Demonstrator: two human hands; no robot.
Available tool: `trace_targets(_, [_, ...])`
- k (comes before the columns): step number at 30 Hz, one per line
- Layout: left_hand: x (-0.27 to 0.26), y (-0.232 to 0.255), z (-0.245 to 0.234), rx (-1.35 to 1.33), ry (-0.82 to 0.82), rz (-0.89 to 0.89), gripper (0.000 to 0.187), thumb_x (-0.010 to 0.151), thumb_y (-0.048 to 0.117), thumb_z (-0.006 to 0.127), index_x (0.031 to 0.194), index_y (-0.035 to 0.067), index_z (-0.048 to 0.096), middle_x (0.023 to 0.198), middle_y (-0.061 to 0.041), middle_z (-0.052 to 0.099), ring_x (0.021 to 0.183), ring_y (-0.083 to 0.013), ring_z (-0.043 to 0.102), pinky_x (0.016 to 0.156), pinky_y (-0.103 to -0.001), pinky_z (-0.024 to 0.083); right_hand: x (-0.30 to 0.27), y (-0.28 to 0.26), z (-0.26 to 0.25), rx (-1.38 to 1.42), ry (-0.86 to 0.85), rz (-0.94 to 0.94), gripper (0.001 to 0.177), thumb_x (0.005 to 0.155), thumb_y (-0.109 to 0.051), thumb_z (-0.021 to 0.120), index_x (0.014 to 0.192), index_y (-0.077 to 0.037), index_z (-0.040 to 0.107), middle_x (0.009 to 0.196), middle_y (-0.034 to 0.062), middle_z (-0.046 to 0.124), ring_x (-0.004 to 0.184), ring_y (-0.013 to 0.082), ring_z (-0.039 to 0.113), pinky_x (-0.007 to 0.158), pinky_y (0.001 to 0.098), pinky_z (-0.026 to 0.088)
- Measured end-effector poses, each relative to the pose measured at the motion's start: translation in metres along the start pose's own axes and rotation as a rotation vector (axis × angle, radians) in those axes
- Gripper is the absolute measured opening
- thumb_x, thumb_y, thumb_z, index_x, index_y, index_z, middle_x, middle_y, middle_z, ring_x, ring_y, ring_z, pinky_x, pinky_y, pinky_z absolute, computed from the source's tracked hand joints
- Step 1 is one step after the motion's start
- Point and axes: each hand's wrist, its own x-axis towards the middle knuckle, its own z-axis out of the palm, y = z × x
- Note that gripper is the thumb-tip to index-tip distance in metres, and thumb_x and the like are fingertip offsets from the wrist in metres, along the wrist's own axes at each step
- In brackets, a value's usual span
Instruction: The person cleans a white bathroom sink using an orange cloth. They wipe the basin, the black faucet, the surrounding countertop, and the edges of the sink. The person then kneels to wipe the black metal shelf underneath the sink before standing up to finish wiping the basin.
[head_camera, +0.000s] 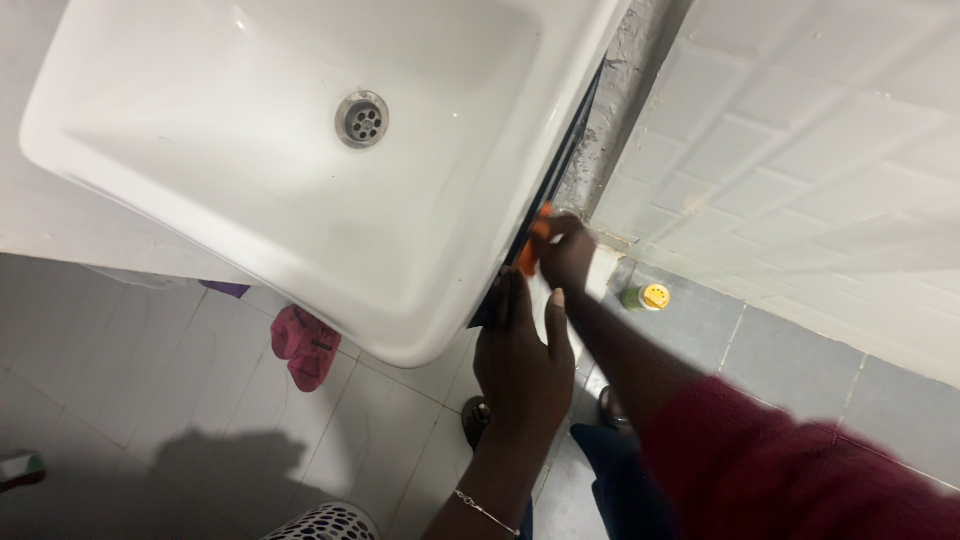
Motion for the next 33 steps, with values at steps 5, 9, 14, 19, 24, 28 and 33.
trace_targets(5, [-0.001,-0.001,0.004,0.037,0.008,0.012,0.061,0.105,0.040,0.047,0.144,-0.007,0.050,0.143,-0.030,0.056,0.132,-0.0412,0.057,0.108,-0.047,0.046,0.106,0.010,0.001,-0.192,0.058,0.040,0.021,0.080,-0.014,0.086,0.099,-0.008,0.081,0.092,0.0156,0.075,0.078,0.0275,0.075,0.075,0.0378,0.060])
trace_targets(9, [0.001,-0.003,0.005,0.049,0.031,0.016,0.061,0.104,0.040,0.049,0.144,-0.007,0.051,0.142,-0.030,0.057,0.132,-0.0407,0.057,0.109,-0.047,0.045,0.129,0.005,0.000,-0.172,0.135,0.000,0.014,0.083,-0.005,0.079,0.097,-0.003,0.080,0.094,0.0162,0.075,0.085,0.0295,0.075,0.079,0.0389,0.060])
trace_targets(14, [0.001,-0.002,0.001,0.042,0.012,0.027,0.061,0.106,0.040,0.047,0.144,-0.007,0.051,0.143,-0.030,0.057,0.133,-0.0403,0.057,0.109,-0.046,0.046,0.128,0.010,0.011,-0.070,0.306,0.005,0.017,0.086,-0.009,0.077,0.102,-0.003,0.077,0.095,0.0178,0.070,0.086,0.0331,0.071,0.078,0.0409,0.057])
trace_targets(19, [0.001,-0.003,0.002,0.032,0.021,0.036,0.061,0.105,0.040,0.047,0.143,-0.007,0.052,0.144,-0.030,0.057,0.133,-0.0404,0.057,0.110,-0.046,0.045,0.145,0.034,0.013,-0.302,0.184,-0.148,0.033,0.089,-0.007,0.065,0.119,-0.012,0.077,0.105,0.0243,0.061,0.098,0.0401,0.065,0.088,0.0452,0.054])
trace_targets(24, [0.001,0.000,0.000,0.037,0.020,0.047,0.061,0.106,0.040,0.046,0.144,-0.008,0.051,0.144,-0.030,0.056,0.134,-0.0409,0.057,0.110,-0.046,0.045,0.138,0.031,0.012,-0.271,0.003,0.077,0.046,0.088,-0.007,0.057,0.132,-0.015,0.070,0.104,0.0255,0.056,0.098,0.0427,0.063,0.088,0.0463,0.052])
trace_targets(28, [0.003,0.001,0.001,0.050,0.041,0.045,0.060,0.105,0.039,0.048,0.141,-0.008,0.054,0.141,-0.030,0.059,0.131,-0.0407,0.059,0.108,-0.047,0.047,0.117,0.022,0.019,-0.220,-0.053,0.203,0.035,0.092,-0.016,0.063,0.126,-0.007,0.069,0.103,0.0225,0.065,0.099,0.0376,0.069,0.089,0.0440,0.055])
trace_targets(33, [0.002,0.001,-0.001,0.039,0.083,0.082,0.056,0.106,0.037,0.051,0.139,-0.008,0.057,0.137,-0.029,0.062,0.128,-0.0403,0.062,0.107,-0.045,0.050,0.076,0.032,0.028,-0.417,0.185,-0.229,0.042,0.081,-0.007,0.072,0.123,-0.002,0.074,0.095,0.0236,0.068,0.091,0.0396,0.069,0.080,0.0469,0.056])
